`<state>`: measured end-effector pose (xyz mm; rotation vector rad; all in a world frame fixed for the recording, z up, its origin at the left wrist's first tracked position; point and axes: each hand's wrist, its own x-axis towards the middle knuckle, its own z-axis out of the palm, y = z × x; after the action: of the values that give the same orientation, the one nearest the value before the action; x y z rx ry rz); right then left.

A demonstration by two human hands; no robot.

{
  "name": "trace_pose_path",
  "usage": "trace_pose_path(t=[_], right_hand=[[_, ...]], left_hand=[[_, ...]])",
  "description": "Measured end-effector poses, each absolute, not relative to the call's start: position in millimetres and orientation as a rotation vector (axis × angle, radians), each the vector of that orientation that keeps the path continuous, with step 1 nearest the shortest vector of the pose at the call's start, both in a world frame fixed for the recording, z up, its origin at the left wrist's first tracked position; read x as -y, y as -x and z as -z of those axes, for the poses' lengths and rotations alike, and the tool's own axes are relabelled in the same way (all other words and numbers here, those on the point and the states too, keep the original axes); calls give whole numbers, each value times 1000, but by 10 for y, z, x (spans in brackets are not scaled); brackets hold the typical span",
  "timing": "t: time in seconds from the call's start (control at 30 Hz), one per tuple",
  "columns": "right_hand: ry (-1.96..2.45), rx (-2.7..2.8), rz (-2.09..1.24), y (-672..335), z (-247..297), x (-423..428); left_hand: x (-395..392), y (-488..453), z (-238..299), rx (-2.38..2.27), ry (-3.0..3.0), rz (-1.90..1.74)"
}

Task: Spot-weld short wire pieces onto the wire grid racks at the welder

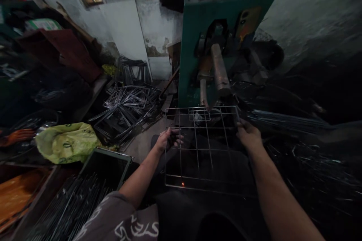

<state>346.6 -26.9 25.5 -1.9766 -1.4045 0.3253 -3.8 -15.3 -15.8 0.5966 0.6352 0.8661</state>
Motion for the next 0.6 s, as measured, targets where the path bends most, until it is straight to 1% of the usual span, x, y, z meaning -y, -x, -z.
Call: trace_pose_path(t=[0.2, 0.33, 0.43, 0.5, 0.6], right_hand=[[1978, 1251, -497, -3282, -459, 371], [2012, 1264, -210, -3506, -649, 876], [2267, 1189, -176, -3832, -637, 1570], [2521, 1112, -305, -4001, -535, 2142], [2791, 912, -749, -4106, -279, 3025]], left_hand=[[118, 137, -27, -722, -594, -808], [237, 254, -112, -823, -615, -741], [279, 301, -91, -944, -645, -653], [307, 284, -72, -1012, -674, -628], [377, 212, -81, -1098, -708, -714]])
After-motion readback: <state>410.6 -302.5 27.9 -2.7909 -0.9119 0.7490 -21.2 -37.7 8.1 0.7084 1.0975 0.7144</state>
